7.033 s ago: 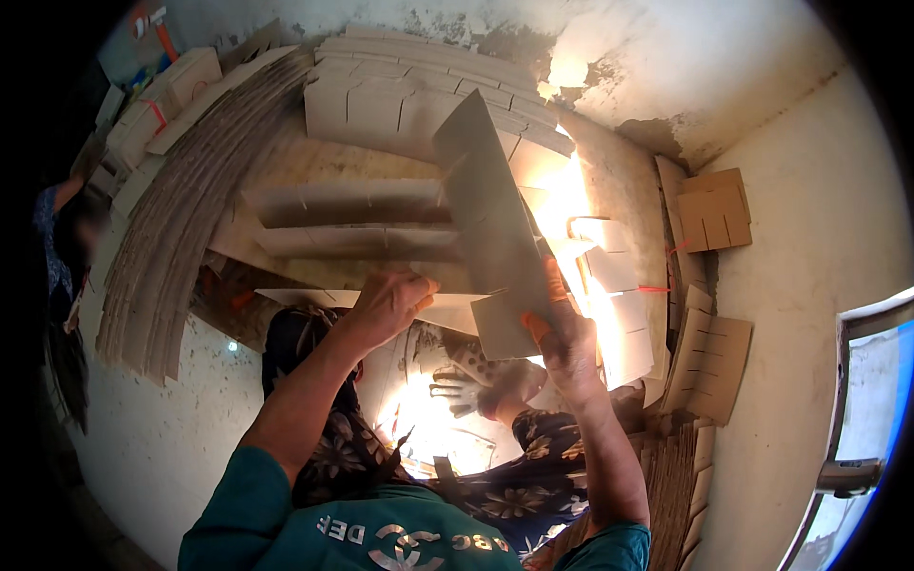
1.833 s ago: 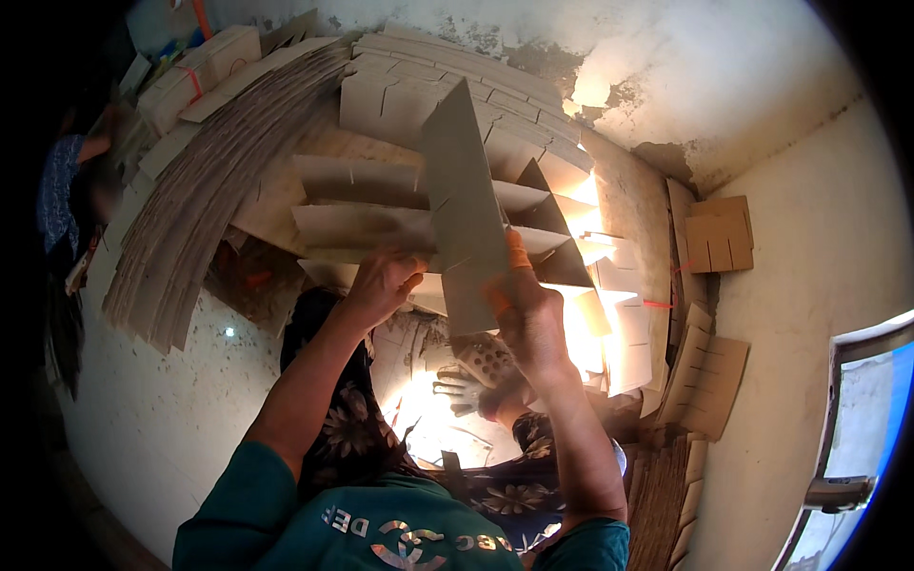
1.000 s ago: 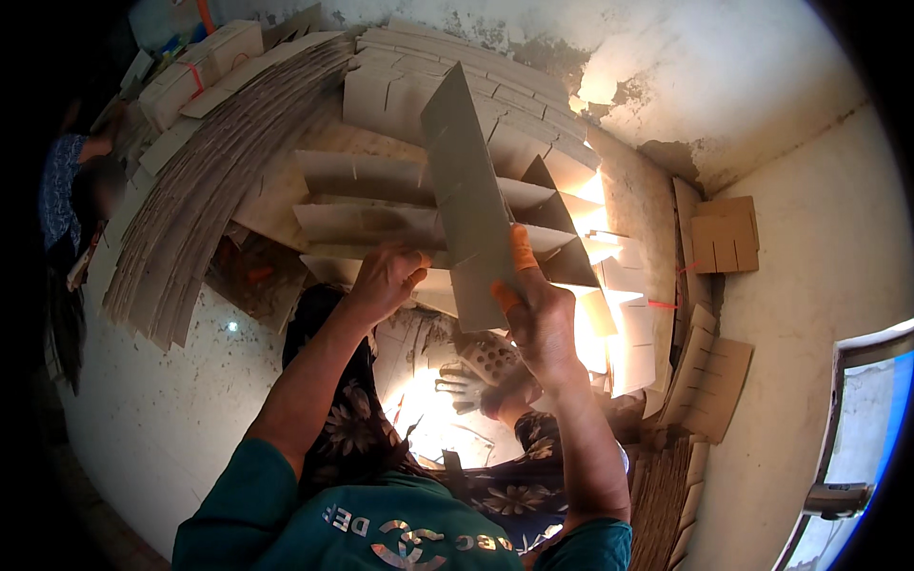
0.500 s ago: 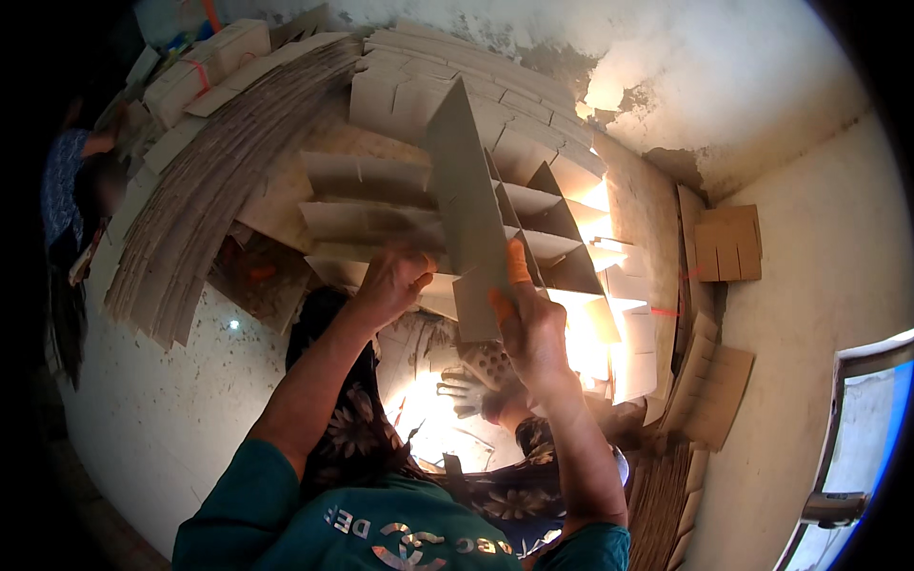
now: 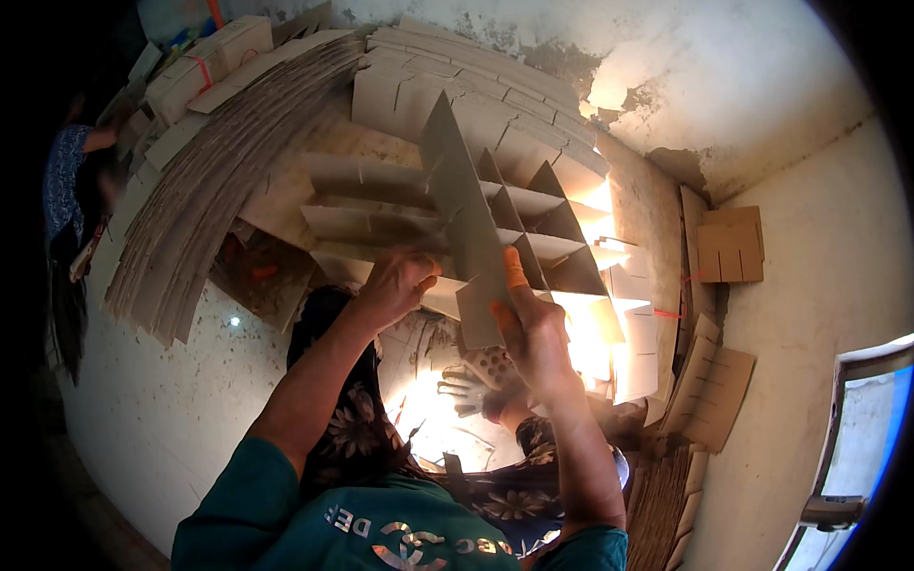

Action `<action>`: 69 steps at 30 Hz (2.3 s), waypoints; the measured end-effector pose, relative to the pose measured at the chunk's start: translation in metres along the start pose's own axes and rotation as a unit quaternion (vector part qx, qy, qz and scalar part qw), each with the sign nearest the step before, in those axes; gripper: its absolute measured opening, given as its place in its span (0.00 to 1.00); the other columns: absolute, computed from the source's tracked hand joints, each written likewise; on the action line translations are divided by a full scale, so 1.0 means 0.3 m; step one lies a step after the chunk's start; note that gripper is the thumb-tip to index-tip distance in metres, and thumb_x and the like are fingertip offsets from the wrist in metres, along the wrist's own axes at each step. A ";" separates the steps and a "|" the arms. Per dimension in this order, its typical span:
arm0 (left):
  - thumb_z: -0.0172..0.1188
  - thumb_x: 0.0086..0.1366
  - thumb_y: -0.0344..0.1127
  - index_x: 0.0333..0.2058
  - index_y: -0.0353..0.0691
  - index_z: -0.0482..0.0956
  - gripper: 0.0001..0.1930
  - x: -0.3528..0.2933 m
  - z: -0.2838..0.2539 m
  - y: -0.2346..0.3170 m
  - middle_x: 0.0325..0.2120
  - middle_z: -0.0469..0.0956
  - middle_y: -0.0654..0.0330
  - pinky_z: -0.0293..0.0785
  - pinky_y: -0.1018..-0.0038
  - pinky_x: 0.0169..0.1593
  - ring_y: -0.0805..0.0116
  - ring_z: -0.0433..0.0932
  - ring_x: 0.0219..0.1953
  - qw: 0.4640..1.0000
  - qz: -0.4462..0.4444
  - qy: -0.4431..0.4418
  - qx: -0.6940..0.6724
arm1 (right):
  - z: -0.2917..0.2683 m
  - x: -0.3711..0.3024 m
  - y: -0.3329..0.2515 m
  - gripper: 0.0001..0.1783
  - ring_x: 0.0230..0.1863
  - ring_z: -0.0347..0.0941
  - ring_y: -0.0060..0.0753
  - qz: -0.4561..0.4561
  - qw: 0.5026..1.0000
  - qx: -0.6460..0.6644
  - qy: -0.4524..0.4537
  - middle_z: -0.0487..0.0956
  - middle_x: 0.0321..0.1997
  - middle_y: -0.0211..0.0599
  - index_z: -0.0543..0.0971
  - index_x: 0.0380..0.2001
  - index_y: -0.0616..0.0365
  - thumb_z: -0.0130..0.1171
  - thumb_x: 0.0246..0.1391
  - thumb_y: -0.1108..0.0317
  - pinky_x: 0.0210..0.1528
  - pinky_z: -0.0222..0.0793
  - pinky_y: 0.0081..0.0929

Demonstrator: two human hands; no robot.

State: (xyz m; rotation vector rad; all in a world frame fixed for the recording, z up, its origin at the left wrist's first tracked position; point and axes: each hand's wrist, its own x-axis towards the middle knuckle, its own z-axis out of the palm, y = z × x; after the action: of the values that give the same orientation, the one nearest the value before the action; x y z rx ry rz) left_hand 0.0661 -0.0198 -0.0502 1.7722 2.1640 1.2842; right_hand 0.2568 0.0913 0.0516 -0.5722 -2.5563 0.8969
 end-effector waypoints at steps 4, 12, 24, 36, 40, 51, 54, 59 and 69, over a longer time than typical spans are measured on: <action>0.62 0.49 0.21 0.28 0.32 0.80 0.05 0.010 -0.007 0.012 0.25 0.78 0.49 0.72 0.60 0.38 0.51 0.76 0.33 1.000 -0.007 -0.018 -0.001 | 0.033 0.034 0.070 0.38 0.22 0.74 0.46 -0.046 0.999 -0.019 -0.013 0.77 0.23 0.50 0.60 0.66 0.56 0.58 0.52 0.78 0.27 0.69 0.33; 0.62 0.50 0.22 0.30 0.34 0.80 0.06 0.019 -0.003 0.016 0.24 0.78 0.50 0.71 0.60 0.38 0.51 0.75 0.32 1.000 -0.020 0.008 0.014 | 0.073 0.056 0.059 0.35 0.17 0.70 0.33 -0.024 0.995 -0.092 -0.034 0.75 0.20 0.43 0.62 0.65 0.58 0.57 0.52 0.80 0.22 0.66 0.30; 0.65 0.49 0.25 0.29 0.35 0.80 0.07 0.036 0.011 0.003 0.24 0.78 0.53 0.70 0.62 0.39 0.55 0.74 0.31 0.999 0.005 -0.020 0.029 | 0.179 -0.008 0.182 0.41 0.21 0.74 0.47 -0.023 0.987 -0.117 -0.103 0.76 0.21 0.51 0.56 0.67 0.61 0.60 0.50 0.76 0.25 0.70 0.38; 0.72 0.44 0.26 0.41 0.34 0.81 0.21 0.042 -0.048 0.032 0.31 0.80 0.53 0.73 0.64 0.41 0.54 0.76 0.35 0.999 0.003 0.015 0.036 | -0.410 -0.402 0.803 0.28 0.51 0.73 0.48 0.096 0.825 -0.420 0.367 0.77 0.50 0.52 0.74 0.52 0.61 0.63 0.54 0.54 0.52 0.72 0.36; 0.71 0.45 0.26 0.41 0.34 0.81 0.20 0.020 -0.051 0.010 0.31 0.79 0.53 0.73 0.64 0.41 0.54 0.76 0.36 0.998 -0.021 0.022 0.048 | -0.339 -0.520 0.901 0.40 0.44 0.74 0.60 0.311 0.876 -0.365 0.058 0.78 0.42 0.56 0.74 0.48 0.63 0.70 0.40 0.42 0.48 0.71 0.42; 0.70 0.47 0.25 0.41 0.34 0.81 0.19 0.032 -0.022 0.015 0.31 0.80 0.53 0.73 0.64 0.41 0.54 0.77 0.36 0.998 -0.022 0.024 0.049 | -0.380 -0.589 0.976 0.16 0.34 0.76 0.56 0.223 0.912 -0.343 -0.029 0.78 0.31 0.51 0.73 0.33 0.62 0.64 0.46 0.63 0.36 0.73 0.40; 0.71 0.44 0.26 0.40 0.36 0.82 0.20 0.023 -0.033 0.013 0.30 0.80 0.53 0.73 0.64 0.41 0.54 0.76 0.36 0.997 -0.021 0.049 0.056 | -0.312 -0.557 0.934 0.11 0.31 0.76 0.54 0.191 0.901 -0.388 0.038 0.78 0.27 0.49 0.73 0.28 0.61 0.64 0.47 0.68 0.33 0.73 0.40; 0.73 0.42 0.28 0.42 0.37 0.81 0.24 -0.022 -0.088 -0.030 0.34 0.80 0.54 0.71 0.63 0.47 0.55 0.75 0.41 0.994 -0.018 0.093 0.061 | -0.357 -0.527 0.896 0.18 0.31 0.76 0.51 0.302 0.902 -0.299 0.079 0.77 0.27 0.49 0.72 0.28 0.62 0.71 0.42 0.63 0.34 0.71 0.41; 0.70 0.45 0.29 0.44 0.42 0.81 0.24 -0.112 -0.207 -0.012 0.43 0.78 0.54 0.69 0.62 0.53 0.54 0.73 0.47 0.965 -0.152 0.085 0.194 | -0.456 -0.214 0.323 0.45 0.51 0.76 0.48 -0.004 0.922 -0.303 0.241 0.66 0.64 0.51 0.49 0.71 0.51 0.58 0.54 0.79 0.42 0.77 0.32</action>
State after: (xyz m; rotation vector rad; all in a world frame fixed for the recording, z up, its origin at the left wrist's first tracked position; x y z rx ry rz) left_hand 0.0418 -0.0820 -0.0267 1.3861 2.8092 1.0238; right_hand 0.3994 0.1981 0.0748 -0.8270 -2.3260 -0.0811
